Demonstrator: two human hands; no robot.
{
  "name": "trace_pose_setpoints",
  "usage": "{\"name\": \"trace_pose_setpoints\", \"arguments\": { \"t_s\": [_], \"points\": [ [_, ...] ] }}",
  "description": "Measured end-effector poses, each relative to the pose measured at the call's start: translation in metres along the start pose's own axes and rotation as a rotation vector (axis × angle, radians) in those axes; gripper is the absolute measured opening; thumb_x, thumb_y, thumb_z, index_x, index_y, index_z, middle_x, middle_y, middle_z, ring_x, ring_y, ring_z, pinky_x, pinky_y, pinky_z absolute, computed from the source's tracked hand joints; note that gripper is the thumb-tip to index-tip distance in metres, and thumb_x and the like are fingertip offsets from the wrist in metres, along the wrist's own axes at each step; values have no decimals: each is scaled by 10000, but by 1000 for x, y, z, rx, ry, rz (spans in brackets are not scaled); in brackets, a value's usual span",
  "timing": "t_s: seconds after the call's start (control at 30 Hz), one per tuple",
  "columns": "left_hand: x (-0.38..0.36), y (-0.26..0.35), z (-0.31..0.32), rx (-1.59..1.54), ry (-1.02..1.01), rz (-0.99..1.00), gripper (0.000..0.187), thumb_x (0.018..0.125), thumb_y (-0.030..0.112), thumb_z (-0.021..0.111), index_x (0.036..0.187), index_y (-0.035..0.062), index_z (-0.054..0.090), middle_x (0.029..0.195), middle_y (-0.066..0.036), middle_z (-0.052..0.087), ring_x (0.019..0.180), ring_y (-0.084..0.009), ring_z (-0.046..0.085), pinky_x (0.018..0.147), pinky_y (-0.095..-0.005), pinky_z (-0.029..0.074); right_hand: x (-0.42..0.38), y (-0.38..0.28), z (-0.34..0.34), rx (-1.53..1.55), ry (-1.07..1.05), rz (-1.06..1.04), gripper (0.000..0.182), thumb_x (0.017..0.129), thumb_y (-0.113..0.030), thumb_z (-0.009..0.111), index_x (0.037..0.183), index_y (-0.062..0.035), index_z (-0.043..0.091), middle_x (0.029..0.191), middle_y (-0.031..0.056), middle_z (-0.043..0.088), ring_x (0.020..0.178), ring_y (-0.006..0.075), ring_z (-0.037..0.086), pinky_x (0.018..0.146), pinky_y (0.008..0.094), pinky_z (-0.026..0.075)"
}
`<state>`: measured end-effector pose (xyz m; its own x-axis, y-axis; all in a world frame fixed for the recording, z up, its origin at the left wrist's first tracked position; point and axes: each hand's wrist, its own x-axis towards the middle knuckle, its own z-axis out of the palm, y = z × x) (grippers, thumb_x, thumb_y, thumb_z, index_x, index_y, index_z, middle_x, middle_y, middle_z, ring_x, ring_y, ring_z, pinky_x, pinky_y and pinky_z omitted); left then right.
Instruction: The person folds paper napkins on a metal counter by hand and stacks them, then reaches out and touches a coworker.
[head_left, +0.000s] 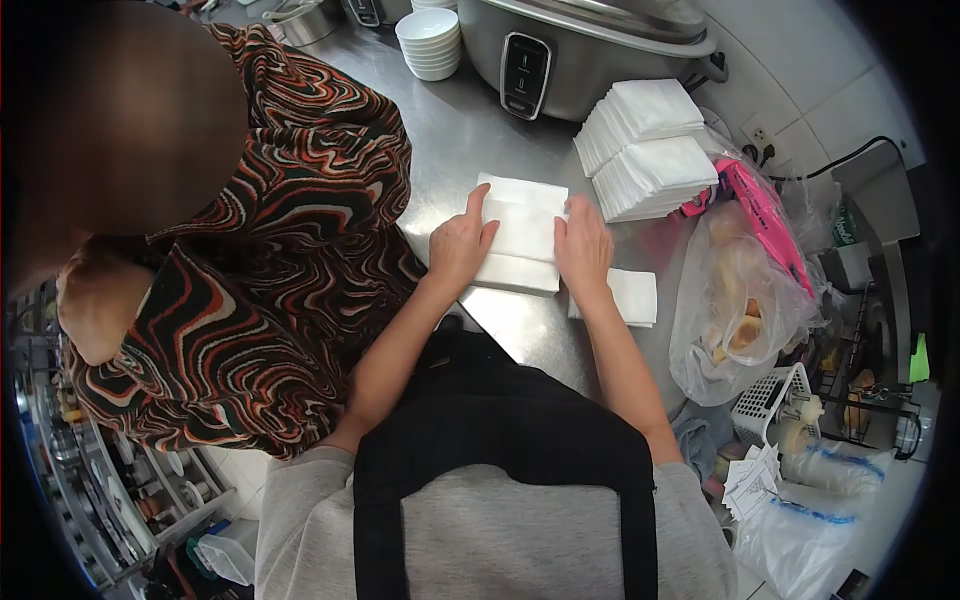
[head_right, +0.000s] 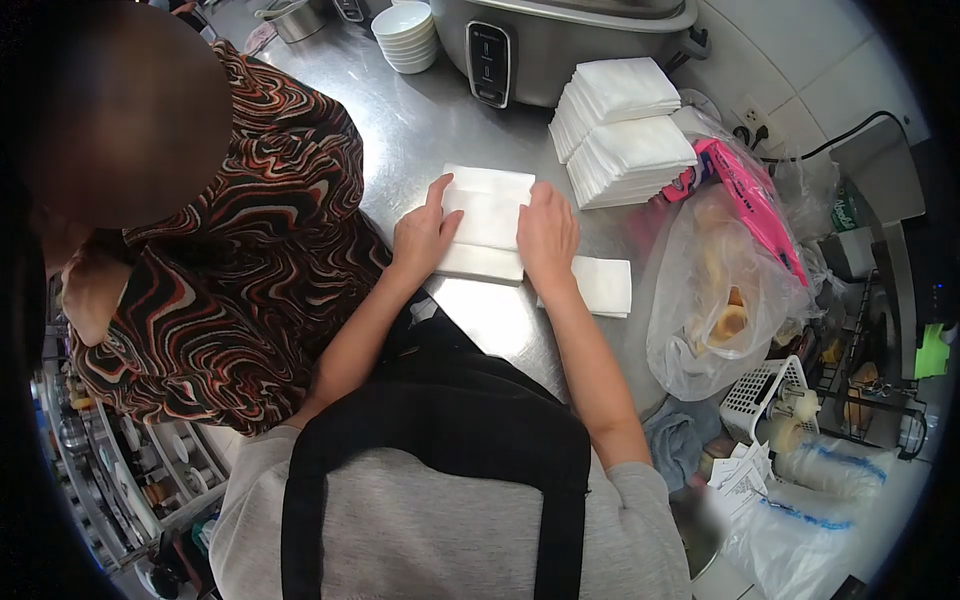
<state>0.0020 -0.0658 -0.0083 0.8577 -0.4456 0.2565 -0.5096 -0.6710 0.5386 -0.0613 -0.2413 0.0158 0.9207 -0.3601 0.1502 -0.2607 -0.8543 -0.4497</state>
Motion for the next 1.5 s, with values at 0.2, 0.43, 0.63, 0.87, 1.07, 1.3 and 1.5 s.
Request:
{"name": "trace_pose_setpoints", "arguments": {
  "t_s": [0.2, 0.43, 0.63, 0.87, 1.07, 1.3, 1.5],
  "points": [
    [-3, -5, 4, 19, 51, 26, 569, 836, 210, 623, 1326, 87, 360, 611, -154, 606, 588, -362, 614, 546, -472, 475, -49, -26, 15, -54, -200, -641, 645, 859, -314, 580, 1345, 56, 374, 1440, 197, 339, 1343, 329, 314, 1091, 464, 270],
    [-9, -9, 2, -76, 91, -14, 498, 842, 222, 619, 1267, 86, 398, 668, -179, 618, 657, -388, 620, 606, -487, 471, -54, 6, 19, 37, -50, -452, 453, 879, -163, 548, 1271, 52, 473, 1355, 206, 452, 1284, 335, 404, 1069, 427, 318],
    [-28, -33, -17, -247, 167, -171, 401, 896, 328, 569, 1176, 56, 479, 647, -146, 606, 614, -345, 616, 537, -445, 455, -31, 0, 8, -78, 78, -522, 315, 778, -38, 548, 1089, -17, 598, 1141, 130, 611, 1040, 269, 566, 887, 390, 417],
    [-46, 27, -57, -1699, -466, -616, 454, 941, 326, 492, 1210, -40, 490, 1023, -154, 641, 885, -214, 666, 726, -322, 575, -66, -24, -36, 27, 314, -667, 251, 761, -17, 560, 996, -56, 639, 1067, 83, 647, 1031, 243, 569, 882, 382, 411],
    [-20, 66, -32, -1565, -317, -418, 370, 855, 21, 591, 1208, -19, 487, 1046, -90, 630, 892, -160, 648, 719, -259, 551, -62, 56, -51, 229, 399, -352, 340, 769, -1, 577, 1105, -37, 613, 1119, 87, 630, 1074, 244, 563, 936, 385, 420],
    [-5, 114, 7, -1138, -529, -237, 370, 840, 69, 626, 1179, -17, 504, 913, -90, 646, 795, -142, 640, 607, -282, 524, -61, 94, -93, 1180, 16, 235, 420, 797, 9, 610, 1204, -8, 504, 1006, 90, 653, 839, 129, 636, 705, 250, 504],
    [-8, 105, 32, -453, -424, 119, 419, 767, 111, 681, 1132, 1, 508, 656, -96, 604, 596, -205, 603, 578, -328, 486, -74, 138, -49, 667, 123, 215, 411, 732, 26, 657, 1127, 0, 546, 918, 121, 680, 786, 148, 649, 693, 275, 493]
  ]
}}
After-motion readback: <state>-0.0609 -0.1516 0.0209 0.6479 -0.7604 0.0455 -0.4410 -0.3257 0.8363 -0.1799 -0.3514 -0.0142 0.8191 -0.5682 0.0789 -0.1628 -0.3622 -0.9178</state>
